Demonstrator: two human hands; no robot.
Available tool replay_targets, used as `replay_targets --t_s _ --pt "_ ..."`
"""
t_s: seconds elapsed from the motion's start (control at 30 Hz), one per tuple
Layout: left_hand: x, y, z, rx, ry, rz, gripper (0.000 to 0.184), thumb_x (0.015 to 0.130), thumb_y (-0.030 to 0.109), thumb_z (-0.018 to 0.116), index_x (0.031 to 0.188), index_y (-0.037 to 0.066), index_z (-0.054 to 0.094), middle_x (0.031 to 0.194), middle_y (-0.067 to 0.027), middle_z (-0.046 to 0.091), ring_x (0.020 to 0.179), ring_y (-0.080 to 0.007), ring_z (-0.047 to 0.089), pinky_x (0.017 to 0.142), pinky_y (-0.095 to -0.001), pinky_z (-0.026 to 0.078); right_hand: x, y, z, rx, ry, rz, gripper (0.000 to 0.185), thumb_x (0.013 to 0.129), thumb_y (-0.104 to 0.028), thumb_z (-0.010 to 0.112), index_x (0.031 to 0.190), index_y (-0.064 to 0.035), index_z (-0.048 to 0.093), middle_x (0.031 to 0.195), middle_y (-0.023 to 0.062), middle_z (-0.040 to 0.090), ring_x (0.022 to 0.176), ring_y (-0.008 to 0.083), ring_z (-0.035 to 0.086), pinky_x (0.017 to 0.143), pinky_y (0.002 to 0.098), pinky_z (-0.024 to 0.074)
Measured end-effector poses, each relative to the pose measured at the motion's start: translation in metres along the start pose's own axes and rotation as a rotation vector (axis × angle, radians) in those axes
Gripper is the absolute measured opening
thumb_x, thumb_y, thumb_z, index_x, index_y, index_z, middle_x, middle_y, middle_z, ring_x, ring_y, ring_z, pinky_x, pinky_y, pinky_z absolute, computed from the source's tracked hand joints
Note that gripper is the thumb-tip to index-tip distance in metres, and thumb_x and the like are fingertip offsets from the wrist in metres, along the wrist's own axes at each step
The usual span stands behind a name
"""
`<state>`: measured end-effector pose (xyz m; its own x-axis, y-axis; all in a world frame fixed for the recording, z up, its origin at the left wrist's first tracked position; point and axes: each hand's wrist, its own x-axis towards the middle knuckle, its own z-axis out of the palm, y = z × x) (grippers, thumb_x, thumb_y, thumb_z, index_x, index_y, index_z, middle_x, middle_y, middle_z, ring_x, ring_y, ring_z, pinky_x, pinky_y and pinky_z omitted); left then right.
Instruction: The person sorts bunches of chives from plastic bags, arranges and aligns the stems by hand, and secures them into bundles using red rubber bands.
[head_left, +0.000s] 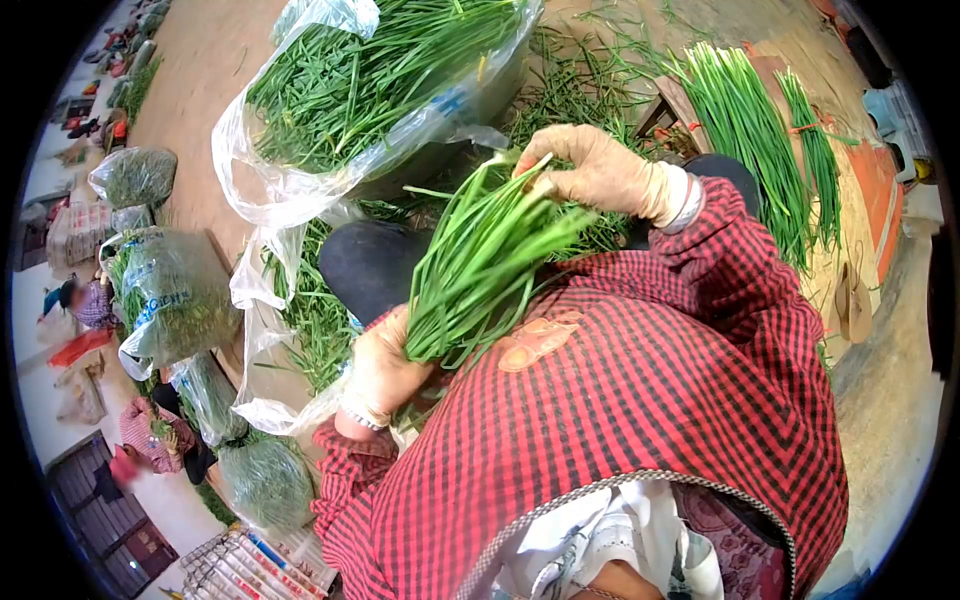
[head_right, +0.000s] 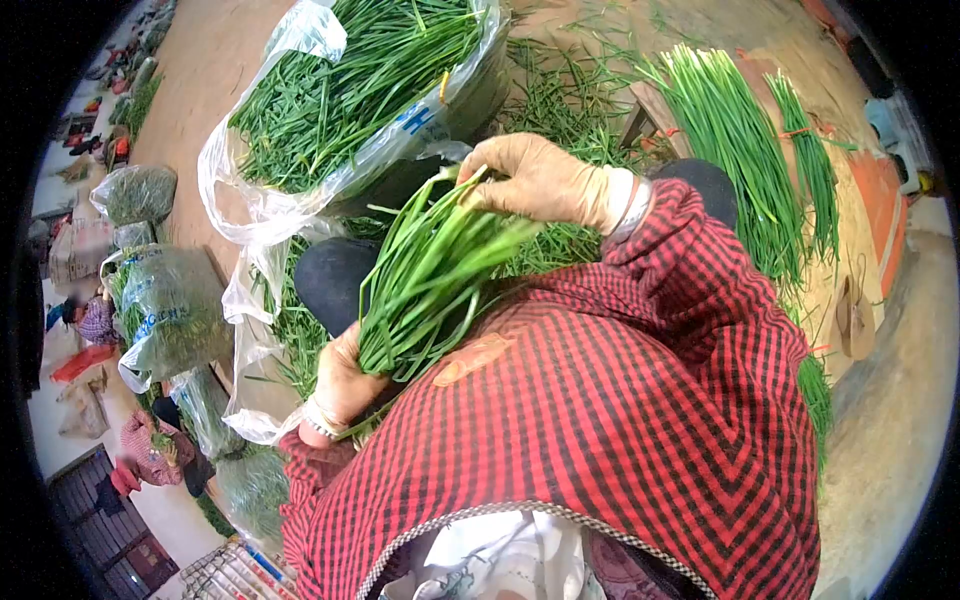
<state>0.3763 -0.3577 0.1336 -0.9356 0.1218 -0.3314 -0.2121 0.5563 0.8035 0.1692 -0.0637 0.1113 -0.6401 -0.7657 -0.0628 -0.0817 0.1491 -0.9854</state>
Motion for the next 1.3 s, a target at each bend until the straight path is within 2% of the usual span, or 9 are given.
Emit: replay_targets --t_s 0.17,0.3,0.53,0.63,0.7,0.8,0.97,1.23,1.3 --pt "-0.005 0.036 -0.018 0.735 0.144 0.068 0.082 0.057 -0.003 0.072 0.134 0.021 0.054 0.123 -0.0095 0.062 0.104 -0.0289 0.064 0.084 -0.034 0.053 -0.017 0.0 -0.001 -0.13 -0.109 -0.007 0.022 0.085 -0.015 0.065 0.101 -0.0004 0.068 0.094 0.0106 0.07 0.087 0.0155 0.065 0.082 0.0277 0.0492" --pt "-0.005 0.03 -0.018 0.857 0.16 0.152 0.087 0.055 -0.004 0.062 0.136 0.024 0.051 0.126 -0.0078 0.06 0.104 -0.028 0.063 0.078 -0.0348 0.053 -0.029 0.022 -0.006 -0.291 -0.143 0.023 0.021 0.085 -0.017 0.067 0.099 -0.0013 0.067 0.088 0.0107 0.068 0.083 0.0183 0.064 0.076 0.0299 0.05" --pt "-0.009 0.023 -0.015 0.867 0.157 0.149 0.09 0.052 -0.007 0.061 0.136 0.024 0.051 0.126 -0.0066 0.06 0.102 -0.0272 0.064 0.076 -0.0345 0.053 -0.038 0.057 -0.053 -0.618 0.288 -0.024 0.018 0.087 -0.019 0.064 0.098 -0.0068 0.069 0.093 0.0103 0.068 0.087 0.0255 0.065 0.079 0.0344 0.0519" --pt "-0.013 0.021 -0.017 0.823 0.211 0.17 0.092 0.05 -0.008 0.062 0.136 0.023 0.052 0.126 -0.0073 0.061 0.101 -0.0279 0.064 0.076 -0.0346 0.053 -0.036 0.056 -0.084 -1.126 0.153 0.509 0.048 0.087 -0.047 0.061 0.113 -0.0086 0.068 0.107 0.0142 0.068 0.098 0.0274 0.065 0.089 0.0379 0.0497" --pt "-0.013 0.023 -0.016 0.839 0.202 0.185 0.09 0.051 -0.008 0.063 0.135 0.023 0.052 0.125 -0.0079 0.061 0.1 -0.0278 0.065 0.076 -0.0346 0.053 -0.028 0.053 -0.05 -1.035 0.274 0.238 0.069 0.084 -0.063 0.056 0.114 -0.0011 0.066 0.11 0.0195 0.067 0.104 0.0324 0.064 0.092 0.0385 0.0485" --pt "-0.009 0.026 -0.012 0.887 0.166 0.18 0.09 0.051 -0.007 0.063 0.135 0.023 0.053 0.126 -0.0079 0.061 0.101 -0.0283 0.064 0.076 -0.0347 0.053 0.004 0.002 0.006 -0.473 -0.211 0.312 0.082 0.084 -0.073 0.047 0.111 0.0017 0.067 0.103 0.0222 0.067 0.096 0.0343 0.064 0.088 0.0402 0.0493" --pt "-0.017 0.026 -0.018 0.923 0.165 0.195 0.088 0.051 -0.007 0.062 0.133 0.022 0.055 0.126 -0.0086 0.06 0.097 -0.0292 0.065 0.074 -0.0355 0.053 0.004 0.018 0.065 -0.603 -0.121 0.026 0.037 0.09 -0.043 0.054 0.085 -0.0074 0.064 0.077 0.0168 0.064 0.077 0.038 0.062 0.07 0.047 0.0478" --pt "-0.041 -0.006 -0.012 0.937 0.188 0.212 0.086 0.049 -0.006 0.064 0.129 0.023 0.058 0.128 -0.009 0.059 0.096 -0.0281 0.066 0.072 -0.0352 0.053 -0.014 0.07 -0.024 -1.031 0.072 0.411 0.025 0.09 -0.031 0.058 0.092 -0.0071 0.063 0.082 0.0152 0.064 0.082 0.0346 0.063 0.073 0.0439 0.0502" --pt "-0.042 -0.011 -0.009 0.948 0.236 0.26 0.087 0.055 -0.006 0.064 0.133 0.031 0.054 0.128 -0.0058 0.059 0.079 -0.023 0.064 0.061 -0.0334 0.051 -0.003 0.048 -0.027 -1.086 -0.029 0.527 0.03 0.088 -0.034 0.06 0.104 -0.0089 0.064 0.098 0.0151 0.065 0.091 0.0342 0.064 0.079 0.0433 0.0507"
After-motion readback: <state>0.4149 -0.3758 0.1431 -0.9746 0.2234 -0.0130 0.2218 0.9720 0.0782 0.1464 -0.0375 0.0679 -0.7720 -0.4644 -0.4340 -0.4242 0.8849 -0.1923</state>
